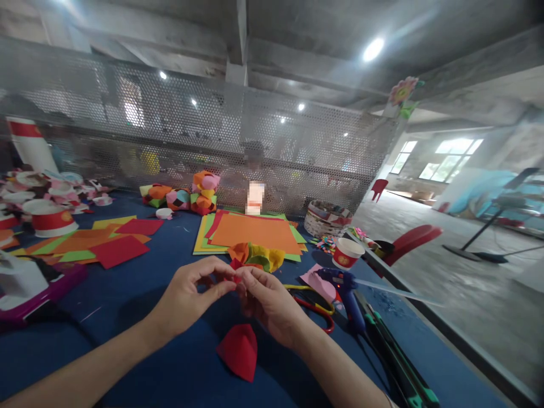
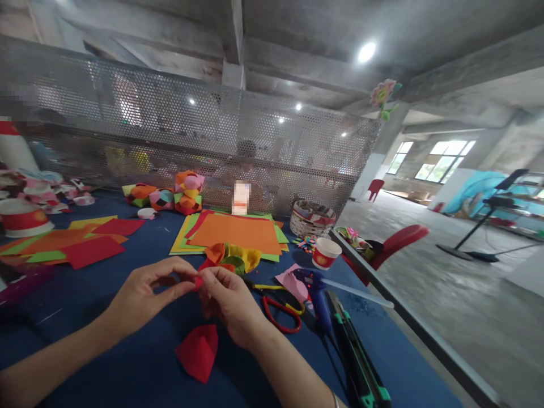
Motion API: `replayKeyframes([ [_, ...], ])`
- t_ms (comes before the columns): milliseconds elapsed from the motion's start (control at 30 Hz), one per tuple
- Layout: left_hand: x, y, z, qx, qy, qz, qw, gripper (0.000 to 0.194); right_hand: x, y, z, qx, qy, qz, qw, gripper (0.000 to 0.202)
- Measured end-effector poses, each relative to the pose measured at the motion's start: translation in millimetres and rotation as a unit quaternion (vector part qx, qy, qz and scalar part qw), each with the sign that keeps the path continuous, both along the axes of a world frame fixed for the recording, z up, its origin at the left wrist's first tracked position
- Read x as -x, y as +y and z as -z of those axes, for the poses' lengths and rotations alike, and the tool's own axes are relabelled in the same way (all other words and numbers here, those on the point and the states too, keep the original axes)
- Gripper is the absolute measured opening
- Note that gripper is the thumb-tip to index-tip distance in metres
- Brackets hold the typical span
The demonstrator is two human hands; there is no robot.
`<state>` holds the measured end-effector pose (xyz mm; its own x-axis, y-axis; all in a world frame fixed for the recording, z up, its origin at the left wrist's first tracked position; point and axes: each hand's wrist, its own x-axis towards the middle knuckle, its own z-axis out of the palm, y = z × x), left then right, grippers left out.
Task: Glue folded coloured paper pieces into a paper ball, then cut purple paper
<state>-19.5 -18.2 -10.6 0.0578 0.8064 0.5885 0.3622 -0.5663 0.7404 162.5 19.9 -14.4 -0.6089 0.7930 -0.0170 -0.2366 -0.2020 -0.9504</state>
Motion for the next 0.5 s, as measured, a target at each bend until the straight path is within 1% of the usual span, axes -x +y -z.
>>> replayKeyframes([
  [67, -2.9, -4.5, -1.0, -0.092, 0.034, -0.029, 0.995, 0.008, 0.9, -2.7, -4.5, 0.068, 0.006, -0.032, 0.997, 0.066],
  [100, -4.4, -6.3, -1.4, -0.129, 0.05, -0.039, 0.99, 0.01, 1.7, -3.9, -6.1, 0.089, 0.004, -0.043, 0.995, 0.068],
  [167, -7.2, -8.6, -1.9, -0.18, 0.079, -0.055, 0.979, 0.012, 3.6, -5.8, -7.4, 0.105, 0.004, -0.055, 0.993, 0.069],
  [233, -9.3, -9.1, -2.1, -0.208, 0.097, -0.071, 0.971, 0.012, 5.3, -7.2, -6.8, 0.108, 0.008, -0.06, 0.992, 0.069],
  [333, -10.9, -8.5, -2.3, -0.224, 0.114, -0.088, 0.964, 0.011, 6.1, -8.5, -4.3, 0.117, 0.02, -0.072, 0.99, 0.067],
  [500, -12.7, -9.9, -3.5, -0.254, 0.131, -0.085, 0.955, 0.013, 7.8, -9.2, -0.7, 0.121, 0.02, -0.11, 0.986, 0.063],
])
